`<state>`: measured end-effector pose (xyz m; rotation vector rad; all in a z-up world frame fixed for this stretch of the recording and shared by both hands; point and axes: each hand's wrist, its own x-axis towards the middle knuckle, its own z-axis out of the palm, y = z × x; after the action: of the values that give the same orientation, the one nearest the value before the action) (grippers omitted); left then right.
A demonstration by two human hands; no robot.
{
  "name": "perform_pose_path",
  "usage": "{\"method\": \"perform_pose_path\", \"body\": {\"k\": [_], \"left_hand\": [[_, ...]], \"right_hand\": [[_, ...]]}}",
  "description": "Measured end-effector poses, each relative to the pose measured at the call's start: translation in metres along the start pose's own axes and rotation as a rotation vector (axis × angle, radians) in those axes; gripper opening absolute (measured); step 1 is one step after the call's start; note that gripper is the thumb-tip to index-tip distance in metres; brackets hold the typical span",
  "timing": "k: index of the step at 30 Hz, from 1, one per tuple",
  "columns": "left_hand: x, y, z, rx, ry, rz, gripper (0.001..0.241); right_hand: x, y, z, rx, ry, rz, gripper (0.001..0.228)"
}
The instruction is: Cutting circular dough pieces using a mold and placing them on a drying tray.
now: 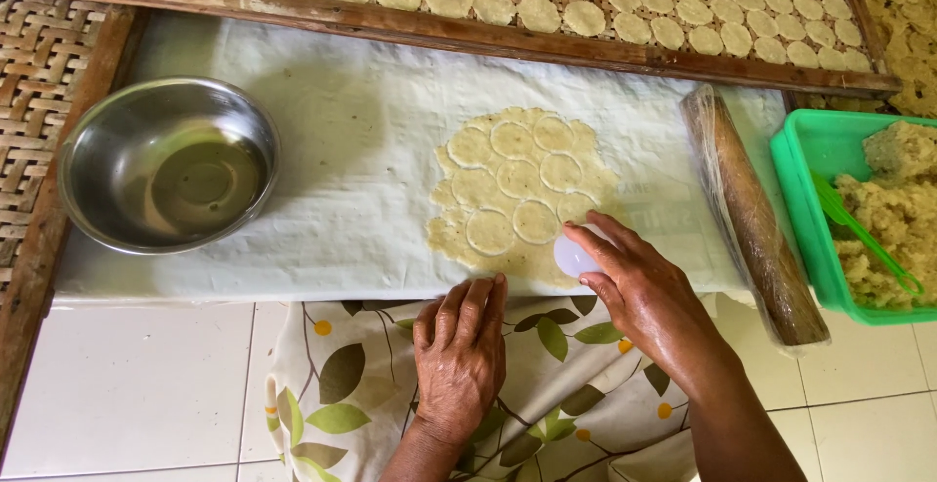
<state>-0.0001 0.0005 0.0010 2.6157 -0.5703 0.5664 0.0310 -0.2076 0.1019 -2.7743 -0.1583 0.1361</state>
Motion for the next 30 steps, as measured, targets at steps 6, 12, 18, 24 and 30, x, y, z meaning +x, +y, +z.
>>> {"method": "perform_pose_path", "body": {"k": [6,12,18,24,30], "left_hand": [[0.000,-0.001,-0.002,-0.012,-0.016,0.003,0.061],[-0.002,-0.001,-0.001,-0.032,-0.031,0.001,0.061],[-0.001,-0.002,-0.002,-0.065,-0.013,-0.006,0.057],[-0.001,-0.002,-0.002,-0.068,-0.010,-0.011,0.058],[0.000,-0.002,-0.004,-0.063,-0.021,-0.013,0.056]], "right_hand": [[0.001,-0.002,-0.003,-0.008,-0.005,0.024,0.059],[0.004,0.004,-0.004,-0.079,0.019,0.074,0.059],[-0.002,0.020,-0.011,-0.173,0.124,0.146,0.061],[-0.004,0.015,-0.012,-0.108,0.095,0.087,0.060],[0.000,0.024,-0.003,-0.133,0.031,0.053,0.055]]}}
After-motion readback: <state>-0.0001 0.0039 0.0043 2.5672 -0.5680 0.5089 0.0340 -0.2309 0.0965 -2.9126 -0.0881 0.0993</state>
